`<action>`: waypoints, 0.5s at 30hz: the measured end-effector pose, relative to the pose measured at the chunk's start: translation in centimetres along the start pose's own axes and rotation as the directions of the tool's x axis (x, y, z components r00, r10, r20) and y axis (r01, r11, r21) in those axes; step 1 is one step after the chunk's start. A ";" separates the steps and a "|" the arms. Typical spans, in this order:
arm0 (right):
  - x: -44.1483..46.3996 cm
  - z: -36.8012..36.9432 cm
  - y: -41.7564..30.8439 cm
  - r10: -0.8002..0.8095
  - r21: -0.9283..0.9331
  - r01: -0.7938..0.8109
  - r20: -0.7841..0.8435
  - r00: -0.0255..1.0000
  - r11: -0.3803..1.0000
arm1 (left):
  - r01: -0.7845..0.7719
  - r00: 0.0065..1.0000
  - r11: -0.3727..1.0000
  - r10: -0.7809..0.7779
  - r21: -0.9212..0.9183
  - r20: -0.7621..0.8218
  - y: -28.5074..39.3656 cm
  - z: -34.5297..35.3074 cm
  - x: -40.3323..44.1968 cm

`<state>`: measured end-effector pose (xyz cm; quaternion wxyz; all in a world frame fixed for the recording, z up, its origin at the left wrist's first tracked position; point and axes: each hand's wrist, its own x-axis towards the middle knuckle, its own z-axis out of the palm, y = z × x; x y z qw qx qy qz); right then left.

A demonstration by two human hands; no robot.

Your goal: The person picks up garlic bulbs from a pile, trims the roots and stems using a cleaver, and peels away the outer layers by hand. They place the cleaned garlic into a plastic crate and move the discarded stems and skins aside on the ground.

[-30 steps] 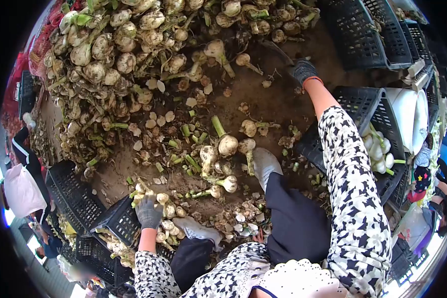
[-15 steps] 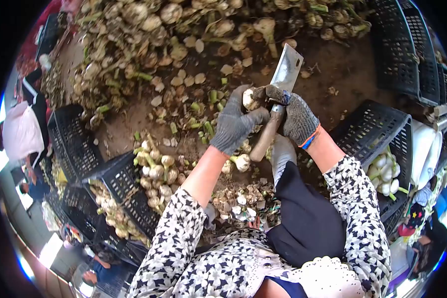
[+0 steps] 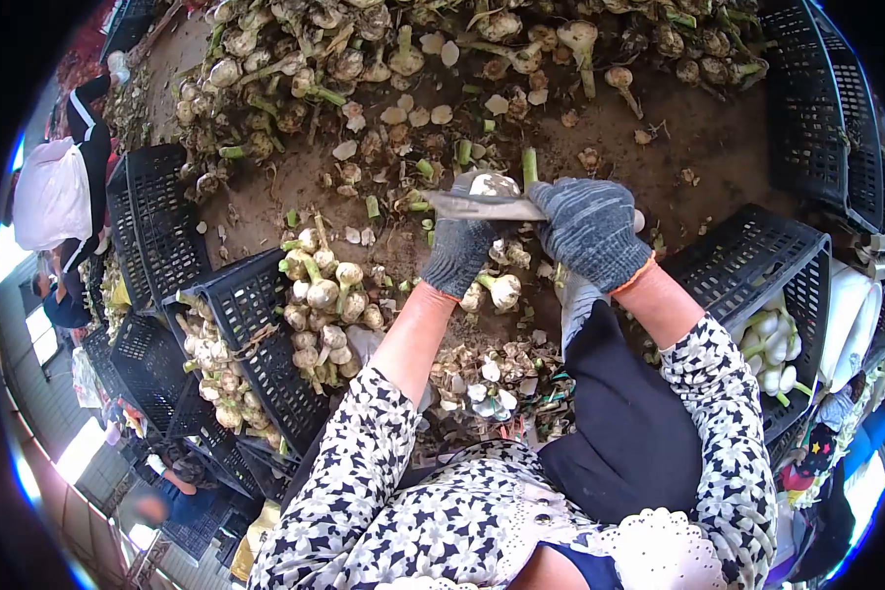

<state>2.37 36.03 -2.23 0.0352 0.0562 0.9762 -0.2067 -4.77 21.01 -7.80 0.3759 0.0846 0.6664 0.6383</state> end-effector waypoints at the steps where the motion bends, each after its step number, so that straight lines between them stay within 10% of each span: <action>1: -0.1 0.3 -0.1 -0.007 -0.026 0.007 -0.001 1.000 1.000 | 0.026 0.999 0.999 -0.027 -0.035 -0.031 0.1 0.0 -0.1; 4: -0.2 0.3 -0.4 -0.008 -0.039 0.009 0.026 1.000 0.999 | -0.188 0.982 0.901 0.175 0.391 0.070 0.5 -0.1 -0.3; 9: -0.5 1.1 -0.1 -0.057 -0.008 0.057 -0.046 0.997 0.998 | -0.117 0.991 0.975 0.126 0.187 -0.037 0.4 0.4 -0.5; 12: -0.2 1.5 0.7 -0.059 0.027 0.060 -0.038 0.998 0.998 | -0.156 0.984 0.859 0.180 0.487 -0.002 1.4 1.0 -0.8; 14: 0.7 3.1 2.8 0.094 -0.029 -0.091 0.126 0.988 0.995 | -0.012 0.998 0.929 -0.014 -0.371 -0.067 4.1 2.5 -1.5; 15: 1.0 3.7 4.3 0.257 -0.103 -0.237 0.274 0.927 0.966 | 0.033 0.992 0.951 -0.068 -0.309 -0.102 5.9 3.3 -2.4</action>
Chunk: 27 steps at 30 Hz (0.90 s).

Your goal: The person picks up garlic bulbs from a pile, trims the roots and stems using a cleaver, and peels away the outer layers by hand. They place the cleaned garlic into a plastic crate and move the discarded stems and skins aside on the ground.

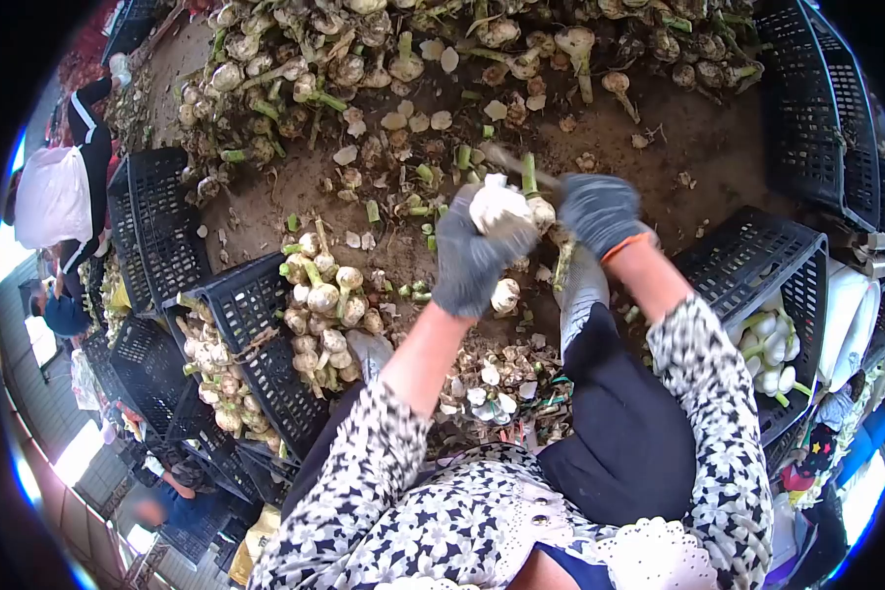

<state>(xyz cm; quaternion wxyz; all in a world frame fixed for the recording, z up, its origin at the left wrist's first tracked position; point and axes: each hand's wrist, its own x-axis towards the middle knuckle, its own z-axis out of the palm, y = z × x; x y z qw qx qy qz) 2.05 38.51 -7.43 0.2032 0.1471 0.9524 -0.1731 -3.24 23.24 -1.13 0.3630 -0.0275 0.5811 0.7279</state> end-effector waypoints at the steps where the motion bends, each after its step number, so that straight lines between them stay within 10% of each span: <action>1: -0.3 0.3 2.8 -0.042 -0.080 0.045 0.043 0.998 0.996 | -0.158 0.984 0.987 0.158 -0.002 0.077 0.5 0.7 -0.7; 3: -1.0 -0.4 1.9 0.387 0.285 -0.379 0.030 0.921 0.880 | -0.161 0.987 0.986 0.162 0.036 -0.020 0.4 0.5 -0.2; 5: -1.5 -0.5 -1.5 0.395 0.466 -0.368 0.044 0.918 0.805 | -0.276 0.959 0.915 0.283 0.294 0.018 -1.8 -1.0 1.7; 7: -0.7 2.8 -2.4 0.213 0.638 -0.188 0.039 0.976 0.747 | -0.128 0.992 0.992 0.128 -0.016 -0.019 -1.8 0.6 1.6; 10: -0.9 4.3 -2.8 0.006 0.388 0.024 -0.076 0.997 0.921 | -0.399 0.893 0.677 0.439 0.618 0.095 -2.0 -0.9 2.2; 13: -0.7 3.4 -2.9 -0.234 0.060 0.244 -0.140 0.962 0.968 | -0.260 0.939 0.685 0.343 0.680 0.013 -1.3 -0.9 1.8; 14: -1.1 1.3 -3.9 0.014 0.354 0.013 -0.073 0.997 0.935 | -0.138 0.982 0.953 0.167 0.269 -0.088 -2.1 -1.1 2.0; 15: -1.5 -0.3 -4.5 0.234 0.592 -0.223 0.060 0.970 0.774 | -0.137 0.982 0.953 0.165 0.271 -0.086 -2.1 -1.1 2.0; 18: -2.1 -0.4 -4.5 0.036 0.483 0.071 -0.209 0.977 0.873 | 0.091 0.995 0.893 -0.095 -0.442 0.013 -2.3 -2.4 2.0; 25: -2.7 -2.9 -4.1 -0.027 0.378 0.233 -0.478 0.878 0.896 | 0.149 0.988 0.891 -0.154 -0.430 0.023 -2.6 -4.1 2.4; 27: -1.2 -1.1 -3.1 0.030 0.276 -0.044 0.055 0.998 0.960 | 0.106 0.988 0.906 -0.141 -0.410 -0.058 -0.4 -2.2 1.0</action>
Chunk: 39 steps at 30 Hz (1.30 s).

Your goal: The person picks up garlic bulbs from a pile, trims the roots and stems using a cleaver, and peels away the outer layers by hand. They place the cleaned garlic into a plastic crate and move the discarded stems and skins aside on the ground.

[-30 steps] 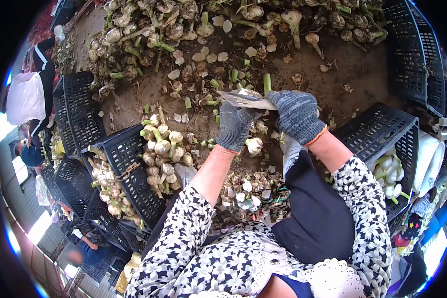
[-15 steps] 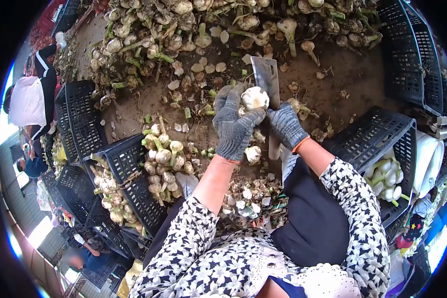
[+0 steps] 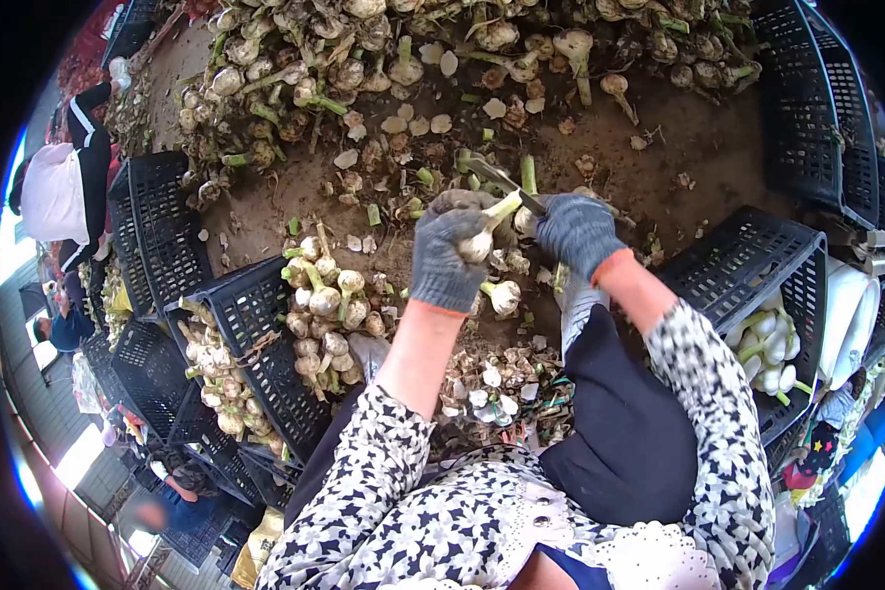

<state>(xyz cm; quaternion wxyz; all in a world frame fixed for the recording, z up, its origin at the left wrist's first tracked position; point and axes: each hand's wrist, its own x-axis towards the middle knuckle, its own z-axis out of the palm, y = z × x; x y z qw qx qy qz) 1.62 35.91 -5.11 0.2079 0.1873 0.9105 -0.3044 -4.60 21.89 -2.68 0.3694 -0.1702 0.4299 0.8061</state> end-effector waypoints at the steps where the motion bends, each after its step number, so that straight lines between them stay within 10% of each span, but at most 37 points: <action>1: 0.7 1.0 1.8 0.056 0.044 -0.060 0.095 0.994 0.997 | -0.022 0.997 0.996 0.016 0.083 0.071 0.9 0.0 -1.3; 4: 0.4 1.6 4.0 0.380 0.375 -0.341 -0.034 0.924 0.862 | -0.147 0.986 0.854 0.084 0.499 0.146 6.1 -3.1 -3.8; 6: -0.4 -0.8 3.6 0.457 0.480 -0.403 0.004 0.889 0.779 | 0.091 0.995 0.412 -0.065 0.907 -0.071 9.2 -9.2 -4.7; 7: -0.2 -1.8 3.6 0.521 0.583 -0.439 0.031 0.853 0.684 | 0.086 0.996 0.410 -0.068 0.908 -0.064 9.7 -9.5 -4.7; 8: 0.2 -0.5 4.9 0.532 0.586 -0.452 0.042 0.846 0.673 | -0.044 0.999 -0.259 -0.027 0.965 0.039 9.9 -9.8 -5.1; 9: 1.0 1.8 7.0 0.379 0.654 -0.235 -0.086 0.921 0.719 | -0.136 0.987 -0.808 -0.064 0.573 0.145 9.8 -10.0 -5.6; 11: 1.0 1.6 6.6 0.431 0.687 -0.252 -0.098 0.897 0.681 | -0.214 0.972 -0.657 -0.069 0.723 0.225 7.5 -5.7 -3.8; 14: 0.0 -0.1 5.4 0.468 0.775 -0.269 -0.039 0.883 0.572 | -0.544 0.816 -0.660 -0.271 0.519 0.510 1.0 -0.9 1.3; 18: -1.6 -1.7 5.0 0.476 0.852 -0.227 -0.030 0.879 0.472 | -0.687 0.691 -0.698 -0.540 0.203 0.481 -6.9 -1.5 8.6; 22: -1.7 -1.5 5.4 0.442 0.525 -0.316 -0.130 0.888 0.790 | -0.722 0.675 -0.670 -0.628 0.174 0.387 -7.1 -1.0 9.6; 24: -1.5 -1.4 5.1 0.403 0.512 -0.282 -0.141 0.904 0.812 | -0.516 0.831 -0.569 -0.515 0.640 0.213 -4.6 0.6 8.4; 26: -1.4 -1.5 4.4 0.196 0.124 -0.172 -0.217 0.956 0.977 | -0.216 0.943 -0.365 -0.319 0.906 0.096 -1.9 0.7 6.2; 28: -2.0 -1.5 3.0 0.072 0.000 -0.074 -0.241 0.968 0.997 | -0.202 0.953 0.474 -0.107 0.857 0.284 -2.1 -2.4 6.0; 29: -2.1 -1.1 2.5 -0.046 -0.046 0.036 -0.244 0.969 0.998 | -0.105 0.961 0.682 -0.117 0.723 0.250 -2.5 -3.5 6.0; 32: -1.9 -0.2 1.4 -0.224 -0.115 0.201 -0.238 0.945 0.973 | -0.341 0.918 0.319 -0.089 0.884 0.386 -3.2 -6.4 6.6; 33: -1.8 0.0 0.8 -0.217 -0.170 0.185 -0.193 0.957 0.968 | -0.620 0.781 -0.106 0.007 0.777 0.624 -4.0 -7.4 7.0; 39: -2.6 0.2 -0.5 -0.248 -0.242 0.210 -0.137 0.959 0.947 | -0.221 0.968 0.555 0.022 0.802 0.252 -2.2 -3.0 2.0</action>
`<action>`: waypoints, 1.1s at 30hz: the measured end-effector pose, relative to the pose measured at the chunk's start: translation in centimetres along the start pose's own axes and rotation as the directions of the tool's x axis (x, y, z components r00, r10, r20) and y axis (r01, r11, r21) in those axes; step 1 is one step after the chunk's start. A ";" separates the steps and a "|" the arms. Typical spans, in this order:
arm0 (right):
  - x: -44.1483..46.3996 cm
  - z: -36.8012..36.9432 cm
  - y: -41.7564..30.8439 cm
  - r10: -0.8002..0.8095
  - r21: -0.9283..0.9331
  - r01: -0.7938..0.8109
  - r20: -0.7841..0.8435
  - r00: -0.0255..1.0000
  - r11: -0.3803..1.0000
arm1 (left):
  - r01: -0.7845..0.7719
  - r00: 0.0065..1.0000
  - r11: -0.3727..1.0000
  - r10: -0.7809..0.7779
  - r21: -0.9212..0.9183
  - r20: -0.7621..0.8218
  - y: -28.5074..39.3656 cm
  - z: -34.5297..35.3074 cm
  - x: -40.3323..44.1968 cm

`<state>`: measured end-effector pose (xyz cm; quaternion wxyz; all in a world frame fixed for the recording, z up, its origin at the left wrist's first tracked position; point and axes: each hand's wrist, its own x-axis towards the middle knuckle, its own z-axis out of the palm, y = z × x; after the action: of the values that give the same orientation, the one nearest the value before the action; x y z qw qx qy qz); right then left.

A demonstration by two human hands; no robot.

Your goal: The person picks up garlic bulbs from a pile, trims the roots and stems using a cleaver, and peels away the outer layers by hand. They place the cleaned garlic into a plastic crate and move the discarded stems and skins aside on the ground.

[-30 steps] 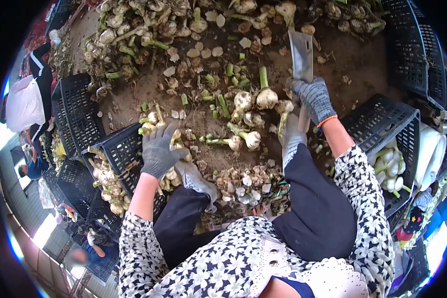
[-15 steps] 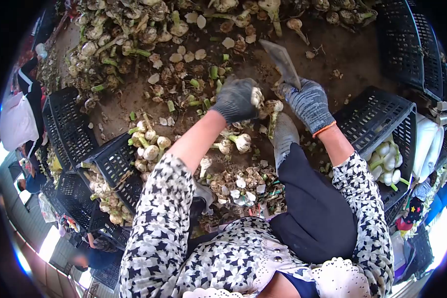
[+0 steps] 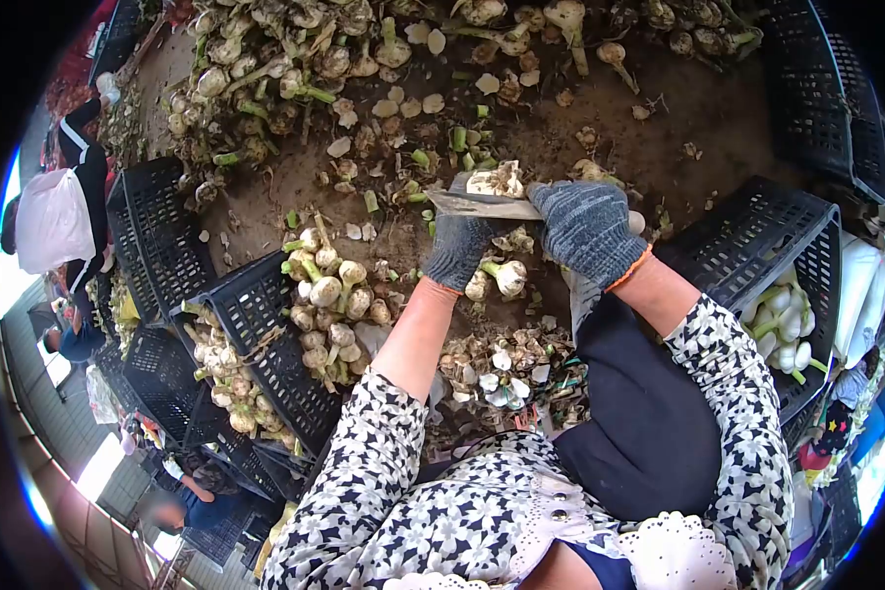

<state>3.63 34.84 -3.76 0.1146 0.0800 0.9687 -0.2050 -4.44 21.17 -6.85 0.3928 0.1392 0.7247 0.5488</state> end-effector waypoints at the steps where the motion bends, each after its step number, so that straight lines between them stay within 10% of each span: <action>1: 0.0 0.0 -0.2 -0.004 0.001 0.004 -0.001 1.000 1.000 | 0.086 0.996 0.989 -0.087 -0.121 -0.006 0.2 0.0 -0.1; 3: 0.1 0.0 -0.5 -0.006 0.027 0.006 -0.009 1.000 1.000 | 0.150 0.985 0.972 -0.163 -0.180 -0.061 -1.8 -0.2 -0.1; 4: 0.2 0.2 -0.4 -0.005 0.027 0.005 -0.010 1.000 1.000 | 0.052 0.996 0.995 -0.046 0.083 -0.075 -1.8 -0.4 -0.1; 13: 2.4 1.4 0.8 -0.062 -0.030 0.062 0.020 0.998 0.998 | -0.007 0.972 0.831 -0.124 -0.556 -0.198 -0.1 -0.4 -1.7; 17: 2.9 1.5 7.2 0.521 0.184 -0.545 0.163 0.838 0.818 | -0.072 0.980 0.893 -0.021 -0.444 -0.200 5.8 -0.1 -3.9; 19: 2.7 3.4 3.7 0.057 0.142 -0.036 -0.145 0.988 0.989 | -0.077 0.982 0.889 -0.011 -0.452 -0.189 5.6 -0.2 -2.8; 20: 2.5 2.3 1.8 -0.246 -0.246 0.239 0.000 0.969 0.939 | -0.043 0.985 0.850 -0.052 -0.525 -0.166 4.8 -0.2 -2.1; 22: 3.4 6.3 0.9 0.090 0.473 -0.029 -0.107 0.990 0.881 | -0.239 0.936 0.970 0.222 -0.032 -0.273 4.8 -0.6 -0.5; 24: 2.0 7.4 0.6 0.208 0.809 -0.206 0.106 0.972 0.550 | -0.090 0.963 0.995 0.099 0.045 -0.250 4.5 -1.2 -1.2; 26: 2.6 3.3 -0.4 0.142 0.474 -0.265 0.280 0.949 0.840 | -0.030 0.973 0.996 0.047 0.080 -0.225 5.1 -1.4 -0.7; 28: 2.4 2.7 -0.9 0.191 0.382 -0.249 0.184 0.964 0.890 | 0.144 0.981 0.782 -0.194 -0.606 -0.018 4.9 -1.5 -1.3; 30: 2.0 3.4 -0.5 0.065 0.321 0.008 -0.215 0.975 0.947 | 0.185 0.957 0.509 -0.287 -0.841 0.038 3.6 -2.1 -1.1; 33: 2.0 0.2 -1.6 -0.049 0.219 0.076 -0.124 0.991 0.973 | 0.129 0.918 0.339 -0.396 -0.932 -0.016 1.4 -2.3 -0.9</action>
<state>1.44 33.50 -3.80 0.0408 0.0738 0.9467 -0.3109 -5.85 19.53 -5.03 0.3961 -0.2881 0.3537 0.7968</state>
